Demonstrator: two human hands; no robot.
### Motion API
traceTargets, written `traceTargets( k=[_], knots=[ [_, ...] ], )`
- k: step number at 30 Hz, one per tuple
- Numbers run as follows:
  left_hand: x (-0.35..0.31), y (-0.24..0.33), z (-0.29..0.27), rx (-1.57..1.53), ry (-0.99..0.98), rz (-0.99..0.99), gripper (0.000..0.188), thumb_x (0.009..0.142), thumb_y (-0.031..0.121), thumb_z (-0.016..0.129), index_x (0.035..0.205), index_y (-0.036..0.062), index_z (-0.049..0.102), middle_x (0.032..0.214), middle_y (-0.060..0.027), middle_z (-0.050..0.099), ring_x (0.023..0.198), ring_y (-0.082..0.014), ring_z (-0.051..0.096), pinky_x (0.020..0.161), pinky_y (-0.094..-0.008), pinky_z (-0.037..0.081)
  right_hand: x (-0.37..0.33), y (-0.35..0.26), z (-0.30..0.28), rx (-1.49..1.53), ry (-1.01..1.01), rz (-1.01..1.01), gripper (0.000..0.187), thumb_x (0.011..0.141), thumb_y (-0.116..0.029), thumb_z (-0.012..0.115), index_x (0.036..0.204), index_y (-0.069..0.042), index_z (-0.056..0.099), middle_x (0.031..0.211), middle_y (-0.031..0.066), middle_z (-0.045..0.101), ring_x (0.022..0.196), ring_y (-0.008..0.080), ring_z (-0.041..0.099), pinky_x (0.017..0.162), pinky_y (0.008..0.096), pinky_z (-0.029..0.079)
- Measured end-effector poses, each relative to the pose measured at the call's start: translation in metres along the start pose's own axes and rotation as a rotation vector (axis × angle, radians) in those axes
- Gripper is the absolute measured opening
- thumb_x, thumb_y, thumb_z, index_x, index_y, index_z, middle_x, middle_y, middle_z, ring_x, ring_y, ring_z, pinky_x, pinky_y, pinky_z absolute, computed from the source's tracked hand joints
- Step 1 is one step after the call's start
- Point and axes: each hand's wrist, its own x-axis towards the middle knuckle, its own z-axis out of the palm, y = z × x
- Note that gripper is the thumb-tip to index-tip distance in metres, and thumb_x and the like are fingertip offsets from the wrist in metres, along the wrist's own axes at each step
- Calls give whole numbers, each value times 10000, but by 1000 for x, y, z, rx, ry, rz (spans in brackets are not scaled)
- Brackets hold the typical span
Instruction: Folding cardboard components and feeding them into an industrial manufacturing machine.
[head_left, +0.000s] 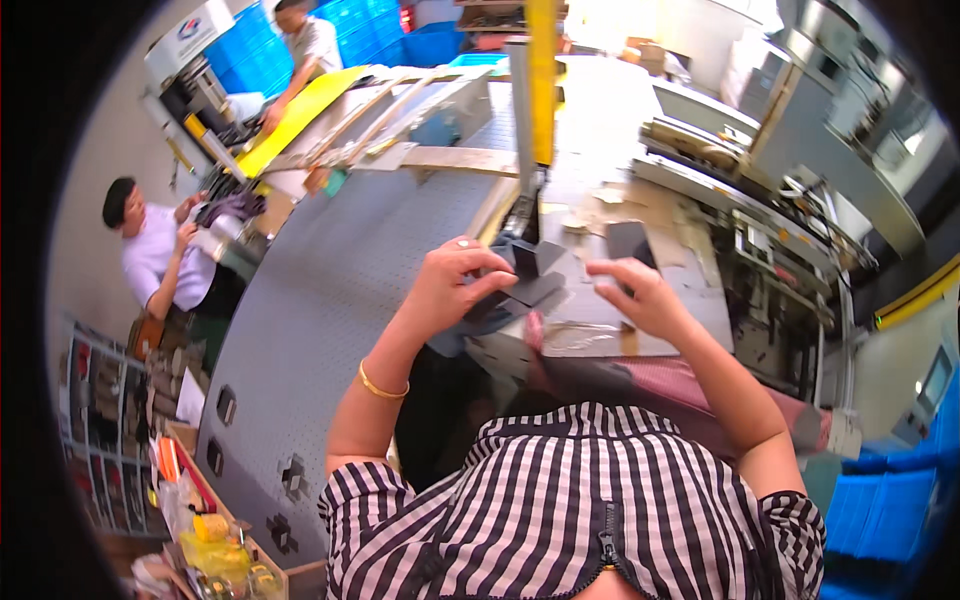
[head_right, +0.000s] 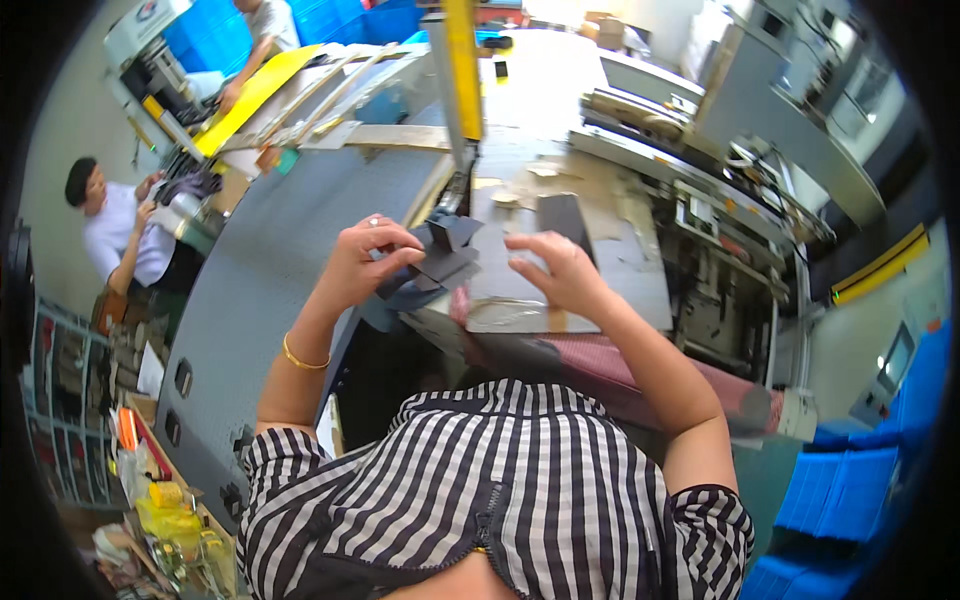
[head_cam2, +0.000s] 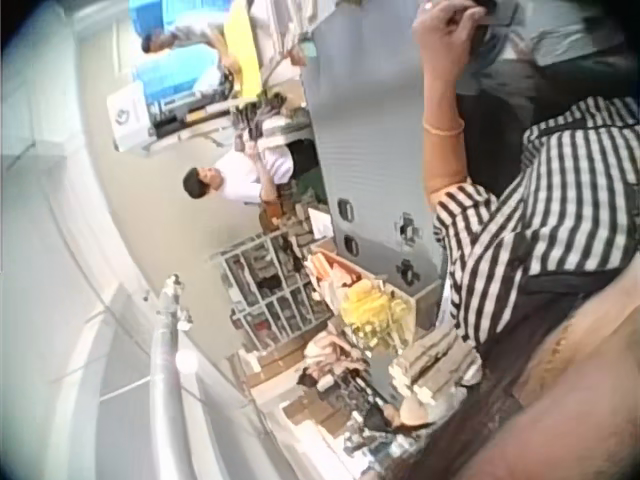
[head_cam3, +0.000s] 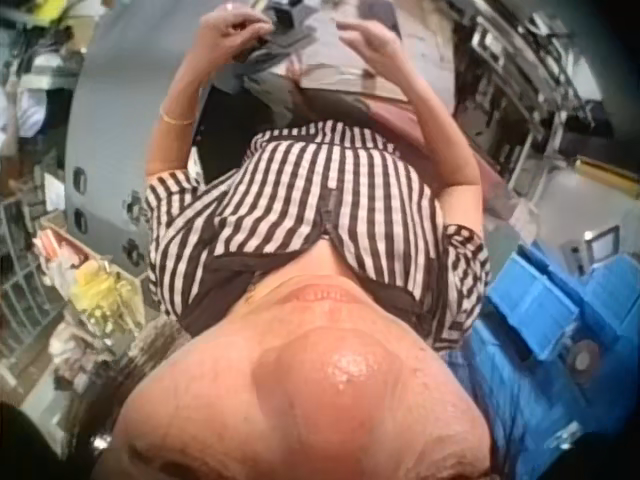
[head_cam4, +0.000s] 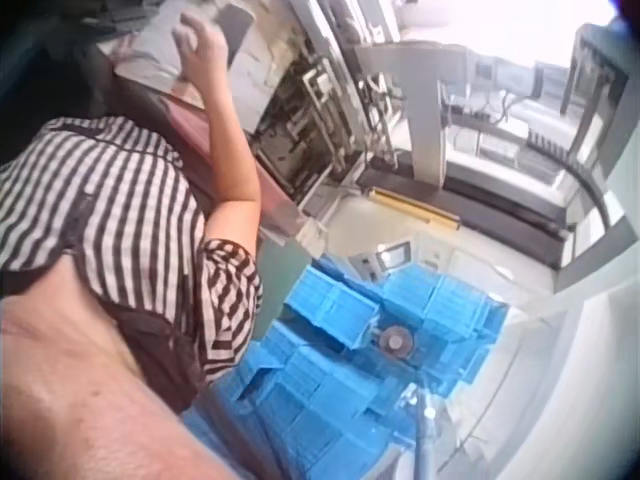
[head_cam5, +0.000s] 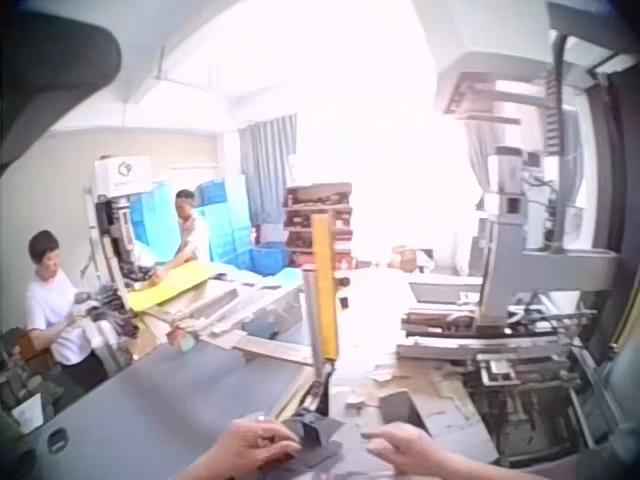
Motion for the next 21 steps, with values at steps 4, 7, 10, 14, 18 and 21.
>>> traceTargets(
  k=[4,7,10,14,18,21],
  knots=[
    [49,61,73,59,-240,329,107,800,154,758,856,65,735,805,-67,701,797,-224,642,791,-341,486,-43,-10,-58,-32,47,-26,427,926,-227,642,1324,-94,560,1260,137,607,1197,308,524,1020,400,415],
    [80,92,113,19,-350,434,109,795,148,763,863,67,740,800,-61,701,796,-212,645,784,-339,492,-80,4,-78,22,83,-16,388,905,-237,673,1261,-94,610,1237,121,630,1181,287,550,1008,395,430],
    [106,109,145,-94,-476,516,122,798,171,761,870,76,739,812,-65,685,793,-230,631,766,-351,487,-107,18,-96,189,124,66,334,909,-219,668,1203,-63,643,1150,119,669,1102,285,605,981,383,449],
    [141,118,180,-146,-639,498,155,773,151,791,903,84,741,962,-76,683,918,-232,627,830,-353,486,-127,32,-124,304,191,197,367,895,-219,682,1218,-50,632,1151,114,662,1085,279,603,977,375,446],
    [182,99,219,-94,-638,479,278,718,160,839,967,103,728,1114,-84,630,1060,-254,567,921,-375,451,-122,58,-157,31,391,152,450,853,-213,712,1258,-52,601,1134,106,655,1078,276,577,969,377,446],
    [221,88,253,-98,-548,517,340,700,153,850,1007,103,711,1063,-65,622,1045,-249,556,924,-360,443,-101,89,-197,-192,435,88,518,841,-213,712,1308,-55,552,1098,103,646,1054,282,561,952,391,441]
  ],
)
